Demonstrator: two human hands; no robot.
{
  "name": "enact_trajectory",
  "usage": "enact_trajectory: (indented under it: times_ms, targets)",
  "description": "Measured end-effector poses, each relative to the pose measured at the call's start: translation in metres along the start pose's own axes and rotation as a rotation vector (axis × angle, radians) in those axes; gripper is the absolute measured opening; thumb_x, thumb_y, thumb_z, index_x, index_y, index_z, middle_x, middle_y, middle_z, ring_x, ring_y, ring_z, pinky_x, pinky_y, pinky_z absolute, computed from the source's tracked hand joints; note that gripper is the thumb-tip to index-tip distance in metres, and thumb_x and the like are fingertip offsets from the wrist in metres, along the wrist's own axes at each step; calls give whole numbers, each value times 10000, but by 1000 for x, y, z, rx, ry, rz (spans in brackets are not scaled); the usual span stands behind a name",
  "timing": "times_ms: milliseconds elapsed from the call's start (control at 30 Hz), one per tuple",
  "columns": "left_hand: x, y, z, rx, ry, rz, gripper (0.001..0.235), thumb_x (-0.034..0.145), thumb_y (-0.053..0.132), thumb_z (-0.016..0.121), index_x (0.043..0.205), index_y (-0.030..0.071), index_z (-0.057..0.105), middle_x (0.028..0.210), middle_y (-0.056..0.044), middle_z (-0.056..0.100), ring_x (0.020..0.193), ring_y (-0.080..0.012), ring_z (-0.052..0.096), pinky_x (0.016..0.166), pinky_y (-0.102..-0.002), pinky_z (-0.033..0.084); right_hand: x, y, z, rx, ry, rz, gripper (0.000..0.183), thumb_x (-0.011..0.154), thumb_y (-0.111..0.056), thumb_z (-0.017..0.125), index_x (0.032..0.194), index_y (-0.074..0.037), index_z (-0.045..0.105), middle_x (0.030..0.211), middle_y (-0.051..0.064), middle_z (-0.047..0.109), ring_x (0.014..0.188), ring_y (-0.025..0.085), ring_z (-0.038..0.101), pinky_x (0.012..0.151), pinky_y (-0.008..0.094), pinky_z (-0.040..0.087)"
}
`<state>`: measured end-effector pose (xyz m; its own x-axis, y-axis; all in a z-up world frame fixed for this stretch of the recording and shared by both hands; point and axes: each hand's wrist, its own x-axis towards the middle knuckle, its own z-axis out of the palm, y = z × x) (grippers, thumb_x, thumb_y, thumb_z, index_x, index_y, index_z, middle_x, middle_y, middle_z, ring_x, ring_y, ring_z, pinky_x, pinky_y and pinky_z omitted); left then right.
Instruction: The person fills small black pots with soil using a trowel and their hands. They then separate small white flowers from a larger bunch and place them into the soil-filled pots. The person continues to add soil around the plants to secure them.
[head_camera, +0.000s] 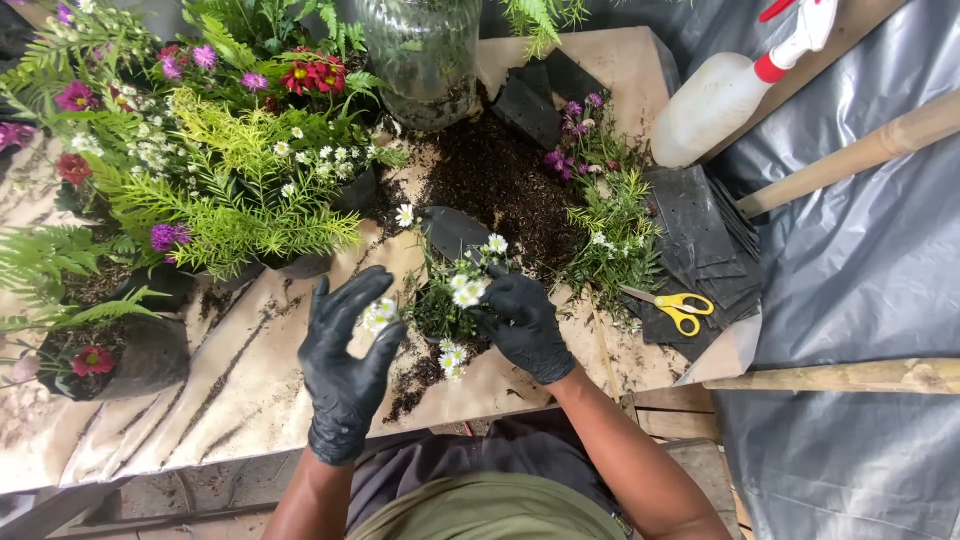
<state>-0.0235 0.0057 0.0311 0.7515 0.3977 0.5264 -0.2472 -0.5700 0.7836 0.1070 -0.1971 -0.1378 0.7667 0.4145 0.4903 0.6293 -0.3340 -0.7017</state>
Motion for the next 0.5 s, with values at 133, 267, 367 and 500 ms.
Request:
enact_trajectory:
  times_ms: [133, 267, 367, 500]
  targets:
    - [-9, -15, -7, -74, 187, 179, 547, 1048, 534, 482, 1265, 54, 628, 1281, -181, 681, 1245, -342, 650, 1252, -609, 347, 13, -56, -37, 125, 8, -95, 400, 892, -208, 823, 1253, -221, 652, 1207, 24, 650, 1313, 317, 596, 1036, 440, 604]
    - [-19, -24, -10, -244, 306, 176, 536, 1173, 509, 325, 1409, 74, 533, 1387, -154, 615, 1276, -293, 637, 1095, -449, 590, 8, -85, -54, 150, 27, 29, 363, 975, -158, 710, 1332, -202, 661, 1310, 74, 651, 1217, 243, 621, 1072, 395, 545]
    - [-34, -46, -7, -319, 308, 74, 397, 1177, 387, 364, 1392, 109, 548, 1379, -123, 622, 1242, -254, 629, 1140, -496, 554, 4, -97, -65, 72, 82, 107, 378, 980, -87, 697, 1329, -233, 679, 1225, 47, 655, 1173, 228, 651, 1042, 352, 569]
    - [-45, -61, 1, -245, 215, -33, 305, 1109, 156, 412, 1313, -7, 570, 1330, -212, 643, 1171, -310, 674, 1032, -427, 614, -4, -98, -65, 113, 53, 122, 379, 995, -83, 678, 1339, -242, 667, 1209, 64, 658, 1137, 243, 667, 1001, 374, 592]
